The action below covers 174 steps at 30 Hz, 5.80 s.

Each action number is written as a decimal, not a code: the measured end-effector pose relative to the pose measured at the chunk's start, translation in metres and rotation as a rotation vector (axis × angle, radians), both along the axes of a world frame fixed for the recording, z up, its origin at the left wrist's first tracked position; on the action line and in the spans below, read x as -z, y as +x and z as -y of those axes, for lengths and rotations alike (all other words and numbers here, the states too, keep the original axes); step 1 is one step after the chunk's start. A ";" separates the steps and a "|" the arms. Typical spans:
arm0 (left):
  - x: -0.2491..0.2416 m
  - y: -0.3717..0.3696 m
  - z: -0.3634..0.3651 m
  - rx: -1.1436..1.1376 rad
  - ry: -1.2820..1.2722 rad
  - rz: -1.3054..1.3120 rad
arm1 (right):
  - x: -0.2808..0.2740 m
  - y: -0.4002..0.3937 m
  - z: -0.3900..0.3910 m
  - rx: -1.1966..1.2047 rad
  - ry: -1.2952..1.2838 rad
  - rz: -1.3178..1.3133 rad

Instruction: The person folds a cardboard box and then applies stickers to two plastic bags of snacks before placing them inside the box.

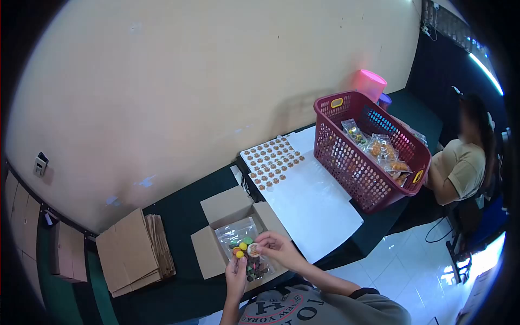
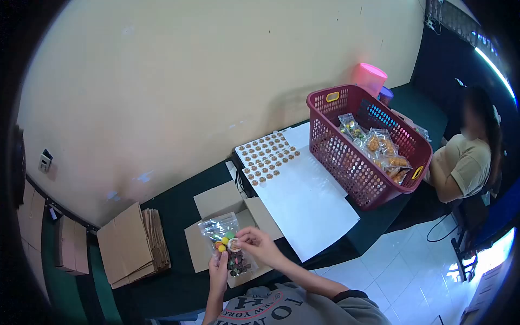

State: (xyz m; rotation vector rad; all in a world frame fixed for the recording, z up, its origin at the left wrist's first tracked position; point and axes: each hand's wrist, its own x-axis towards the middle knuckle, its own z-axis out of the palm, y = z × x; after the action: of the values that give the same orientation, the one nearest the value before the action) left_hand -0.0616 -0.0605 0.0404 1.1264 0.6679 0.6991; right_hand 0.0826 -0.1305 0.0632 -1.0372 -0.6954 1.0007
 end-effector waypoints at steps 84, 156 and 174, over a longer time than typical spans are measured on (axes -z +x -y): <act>-0.005 0.011 -0.064 -0.157 0.432 -0.166 | -0.010 0.004 -0.046 -0.196 -0.028 0.272; -0.036 -0.004 -0.066 0.211 0.423 -0.133 | -0.028 0.018 -0.048 -0.301 -0.080 0.474; -0.023 0.009 -0.061 -0.084 0.475 -0.123 | -0.017 0.019 -0.051 -0.376 -0.017 0.383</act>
State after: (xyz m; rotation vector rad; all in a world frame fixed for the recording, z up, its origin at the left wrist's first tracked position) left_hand -0.0529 0.0001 0.0635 1.5945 0.6740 0.8938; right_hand 0.1020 -0.0795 0.0797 -1.1511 -1.2317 1.1401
